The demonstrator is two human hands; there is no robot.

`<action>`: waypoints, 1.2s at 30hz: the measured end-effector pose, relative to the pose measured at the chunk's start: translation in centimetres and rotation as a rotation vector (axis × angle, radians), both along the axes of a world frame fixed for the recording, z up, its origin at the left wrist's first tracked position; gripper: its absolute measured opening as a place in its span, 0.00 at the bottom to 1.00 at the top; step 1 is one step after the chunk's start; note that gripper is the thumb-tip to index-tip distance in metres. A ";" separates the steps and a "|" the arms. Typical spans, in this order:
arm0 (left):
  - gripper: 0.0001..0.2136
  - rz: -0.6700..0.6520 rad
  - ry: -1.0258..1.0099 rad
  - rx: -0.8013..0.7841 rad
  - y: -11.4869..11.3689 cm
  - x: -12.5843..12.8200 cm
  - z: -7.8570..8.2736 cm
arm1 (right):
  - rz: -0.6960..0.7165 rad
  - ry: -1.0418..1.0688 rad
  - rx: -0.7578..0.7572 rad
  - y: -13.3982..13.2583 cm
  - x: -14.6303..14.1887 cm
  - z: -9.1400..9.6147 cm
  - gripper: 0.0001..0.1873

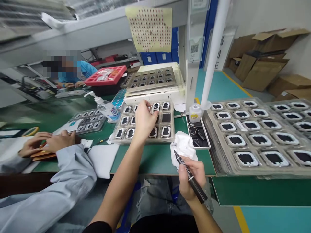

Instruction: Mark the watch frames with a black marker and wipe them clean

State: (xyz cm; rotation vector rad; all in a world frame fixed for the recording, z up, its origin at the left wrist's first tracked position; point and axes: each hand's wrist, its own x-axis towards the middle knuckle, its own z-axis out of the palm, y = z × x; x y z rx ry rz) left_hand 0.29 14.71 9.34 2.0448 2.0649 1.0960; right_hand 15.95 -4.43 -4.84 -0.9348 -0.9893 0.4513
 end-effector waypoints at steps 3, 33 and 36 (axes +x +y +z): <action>0.07 0.050 0.137 -0.086 -0.6 -0.3 -0.3 | -0.030 -0.047 -0.008 0.1 0.1 -0.1 0.07; 0.22 0.275 0.212 -0.419 7.2 -14.2 2.4 | -0.022 -0.157 0.017 0.3 0.6 -0.9 0.10; 0.17 0.243 0.210 -0.459 7.7 -14.4 2.2 | -0.005 -0.168 0.002 0.3 0.7 -0.7 0.10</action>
